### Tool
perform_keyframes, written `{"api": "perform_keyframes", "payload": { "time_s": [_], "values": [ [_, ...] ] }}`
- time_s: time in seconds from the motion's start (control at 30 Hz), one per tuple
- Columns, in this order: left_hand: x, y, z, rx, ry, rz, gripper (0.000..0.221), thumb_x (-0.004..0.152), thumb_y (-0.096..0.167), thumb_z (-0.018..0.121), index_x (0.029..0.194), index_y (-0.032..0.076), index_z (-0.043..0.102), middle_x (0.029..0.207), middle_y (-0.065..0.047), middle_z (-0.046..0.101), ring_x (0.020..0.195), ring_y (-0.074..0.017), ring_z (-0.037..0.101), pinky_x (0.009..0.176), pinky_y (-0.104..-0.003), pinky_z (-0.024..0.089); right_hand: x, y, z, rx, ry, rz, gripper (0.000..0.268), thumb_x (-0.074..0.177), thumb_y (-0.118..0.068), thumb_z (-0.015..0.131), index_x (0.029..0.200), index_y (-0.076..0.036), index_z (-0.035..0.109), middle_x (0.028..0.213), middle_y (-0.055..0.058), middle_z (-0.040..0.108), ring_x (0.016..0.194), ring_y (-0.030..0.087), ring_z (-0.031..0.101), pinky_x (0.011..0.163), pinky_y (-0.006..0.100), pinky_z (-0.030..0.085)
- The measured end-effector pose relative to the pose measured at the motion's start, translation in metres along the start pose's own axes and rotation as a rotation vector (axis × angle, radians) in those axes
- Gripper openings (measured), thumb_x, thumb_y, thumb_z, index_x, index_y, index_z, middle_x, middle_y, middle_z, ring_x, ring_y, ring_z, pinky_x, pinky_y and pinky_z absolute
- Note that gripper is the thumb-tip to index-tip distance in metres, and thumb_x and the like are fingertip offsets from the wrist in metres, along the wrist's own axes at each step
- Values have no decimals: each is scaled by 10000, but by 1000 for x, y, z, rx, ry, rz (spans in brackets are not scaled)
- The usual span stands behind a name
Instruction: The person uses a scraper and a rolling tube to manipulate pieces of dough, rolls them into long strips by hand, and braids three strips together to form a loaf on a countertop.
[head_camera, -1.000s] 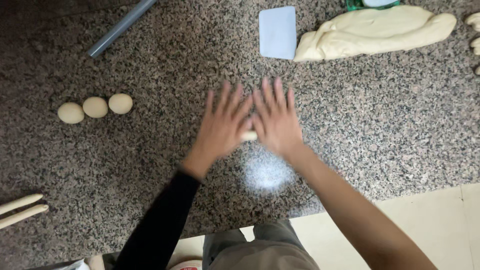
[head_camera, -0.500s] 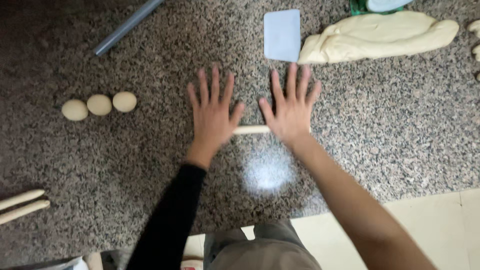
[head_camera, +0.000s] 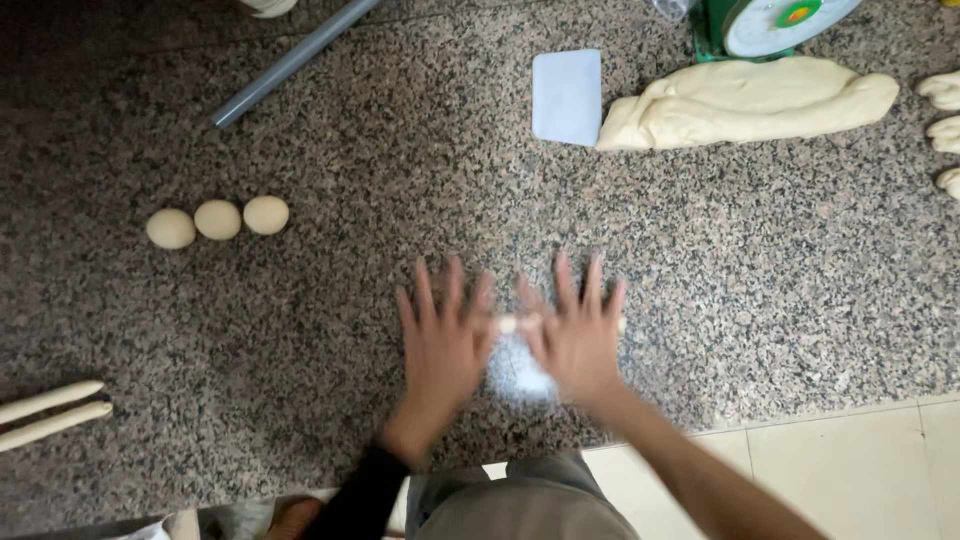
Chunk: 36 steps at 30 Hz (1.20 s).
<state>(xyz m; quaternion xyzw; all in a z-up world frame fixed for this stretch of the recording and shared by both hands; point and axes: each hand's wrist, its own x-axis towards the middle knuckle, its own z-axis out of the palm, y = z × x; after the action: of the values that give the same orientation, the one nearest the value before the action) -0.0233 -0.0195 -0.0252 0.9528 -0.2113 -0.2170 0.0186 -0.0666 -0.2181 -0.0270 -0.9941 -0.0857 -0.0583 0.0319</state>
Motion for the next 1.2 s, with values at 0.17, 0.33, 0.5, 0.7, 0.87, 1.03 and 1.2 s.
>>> {"api": "perform_keyframes", "payload": {
  "time_s": [0.17,0.33,0.5,0.7,0.87,1.03,1.2],
  "values": [
    [95,-39,-37,-29,238,8,757,1027,632,201,1634,183,143,1698,-190,42,1546,-426,-6,1169,-685,-13,103,37,3,30,-346,106,734,1016,-636,53,1644,-261,109,1697,143,-50,1530,391,-126,1187,635,-74],
    [39,-16,6,141,207,217,674,1083,534,213,1625,133,227,1702,-188,89,1566,-402,43,1216,-653,28,38,20,-2,-24,-272,-219,663,1063,-540,278,1620,-181,248,1695,168,85,1563,386,-12,1228,637,6],
    [-70,24,43,-185,326,237,600,1101,500,225,1613,192,271,1696,-148,184,1559,-417,123,1236,-605,75,-58,-6,-26,261,-110,-213,590,1016,-450,458,1568,-258,376,1677,104,256,1564,409,112,1212,674,130],
    [42,-11,-7,-30,276,-65,696,1041,575,242,1623,194,210,1681,-188,128,1523,-489,35,1167,-707,1,56,26,2,-16,-177,37,640,1060,-532,204,1634,-253,253,1679,178,124,1528,484,11,1183,691,28],
    [76,-28,-19,-90,384,-13,726,1051,591,235,1631,156,191,1699,-196,114,1553,-431,6,1175,-694,-25,91,37,-2,29,-319,84,707,1027,-574,181,1631,-208,218,1690,186,21,1535,451,-69,1193,670,-4],
    [-3,5,15,-113,437,139,652,1072,485,365,1582,80,323,1665,-217,249,1547,-435,186,1216,-639,121,9,12,-23,-24,-239,-249,692,995,-510,392,1582,-154,307,1655,241,168,1525,453,96,1192,631,123],
    [-43,-18,-3,-461,325,116,661,915,324,667,1485,60,460,1519,-166,460,1389,-352,437,1125,-558,342,-17,52,-52,402,-117,-161,723,831,-359,741,1444,-84,474,1458,200,501,1351,394,463,1123,562,359]
  ]
}}
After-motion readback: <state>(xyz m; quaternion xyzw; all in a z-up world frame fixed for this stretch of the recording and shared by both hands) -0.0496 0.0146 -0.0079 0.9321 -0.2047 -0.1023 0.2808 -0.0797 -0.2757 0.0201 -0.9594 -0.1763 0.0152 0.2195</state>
